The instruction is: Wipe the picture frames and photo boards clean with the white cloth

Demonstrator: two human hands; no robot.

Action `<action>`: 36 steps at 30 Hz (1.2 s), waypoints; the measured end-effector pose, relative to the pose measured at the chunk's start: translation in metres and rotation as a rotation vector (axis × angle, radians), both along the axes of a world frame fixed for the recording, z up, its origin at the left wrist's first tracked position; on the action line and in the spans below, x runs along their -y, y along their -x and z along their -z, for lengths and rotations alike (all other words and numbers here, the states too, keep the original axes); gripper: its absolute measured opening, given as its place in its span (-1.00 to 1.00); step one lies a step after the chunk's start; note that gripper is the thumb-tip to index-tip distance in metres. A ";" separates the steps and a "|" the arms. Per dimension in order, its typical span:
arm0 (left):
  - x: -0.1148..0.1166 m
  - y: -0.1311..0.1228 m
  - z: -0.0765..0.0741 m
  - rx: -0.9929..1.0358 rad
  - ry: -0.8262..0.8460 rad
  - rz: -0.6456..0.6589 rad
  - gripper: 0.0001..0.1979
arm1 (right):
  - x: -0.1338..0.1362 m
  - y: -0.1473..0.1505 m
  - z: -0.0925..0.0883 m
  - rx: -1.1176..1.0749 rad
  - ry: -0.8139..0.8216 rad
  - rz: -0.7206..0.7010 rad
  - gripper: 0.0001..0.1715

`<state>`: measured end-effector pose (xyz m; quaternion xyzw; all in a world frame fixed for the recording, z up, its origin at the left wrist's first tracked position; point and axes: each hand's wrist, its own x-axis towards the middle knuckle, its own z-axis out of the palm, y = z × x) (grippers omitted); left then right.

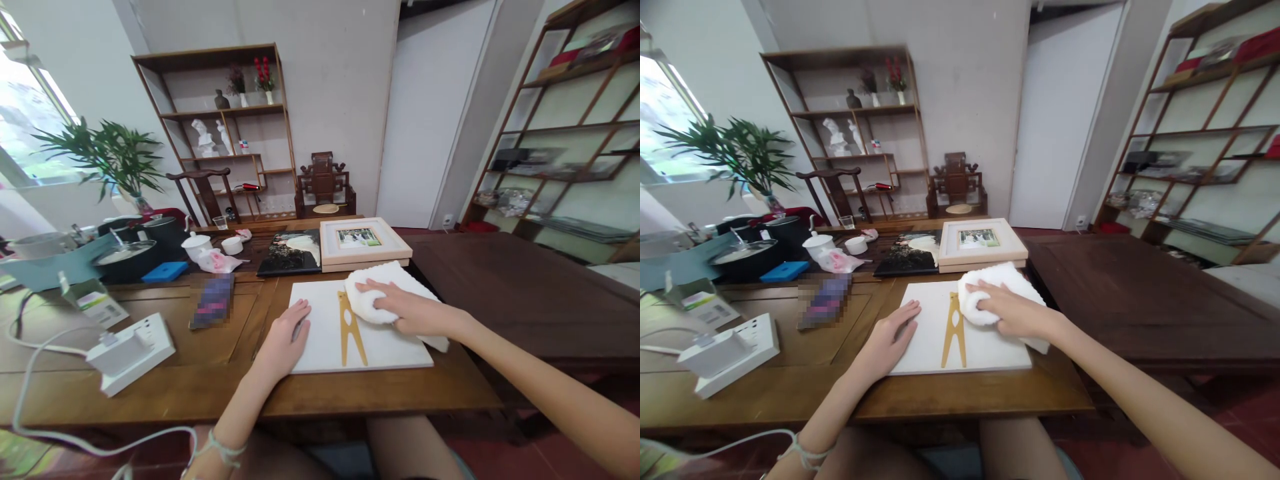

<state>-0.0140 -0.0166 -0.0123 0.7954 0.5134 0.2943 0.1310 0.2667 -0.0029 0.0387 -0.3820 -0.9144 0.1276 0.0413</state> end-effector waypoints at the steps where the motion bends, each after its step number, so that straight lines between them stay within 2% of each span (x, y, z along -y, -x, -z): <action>1: 0.000 0.000 0.000 0.000 0.000 0.000 -0.59 | -0.009 0.000 0.005 -0.011 -0.015 -0.004 -0.36; 4: -0.001 0.000 0.001 0.000 0.001 0.001 -0.58 | -0.023 0.002 0.017 -0.037 -0.094 0.019 -0.35; 7: -0.002 0.000 0.001 -0.001 0.003 0.001 -0.58 | -0.014 0.005 0.021 -0.041 -0.164 0.046 -0.40; 11: -0.002 0.000 0.002 -0.004 -0.007 0.004 -0.58 | 0.026 0.006 0.011 0.003 -0.127 0.039 -0.45; 16: -0.002 0.001 0.003 -0.005 -0.015 0.006 -0.59 | 0.087 -0.003 -0.014 0.031 0.089 -0.042 -0.40; 19: -0.003 0.000 0.003 -0.001 -0.013 0.002 -0.59 | 0.099 -0.009 -0.025 0.017 0.194 -0.046 -0.42; 21: -0.003 0.000 0.002 0.001 -0.008 -0.002 -0.58 | 0.089 -0.012 -0.027 0.026 0.229 -0.012 -0.46; 23: -0.002 -0.001 0.001 0.006 -0.004 -0.001 -0.58 | 0.067 -0.012 -0.024 0.021 0.215 0.023 -0.49; 27: -0.002 -0.001 0.000 0.008 0.003 -0.005 -0.58 | 0.012 -0.007 -0.007 -0.077 0.094 0.084 -0.54; 30: -0.001 -0.001 0.000 0.003 -0.004 -0.004 -0.58 | -0.018 0.009 0.005 -0.122 -0.024 0.145 -0.61; 33: -0.001 0.000 0.001 -0.003 -0.008 -0.003 -0.59 | -0.027 0.032 0.015 -0.153 -0.110 0.212 -0.57; 36: -0.001 0.000 0.001 -0.005 -0.012 -0.002 -0.60 | -0.015 0.052 0.022 -0.169 -0.151 0.246 -0.47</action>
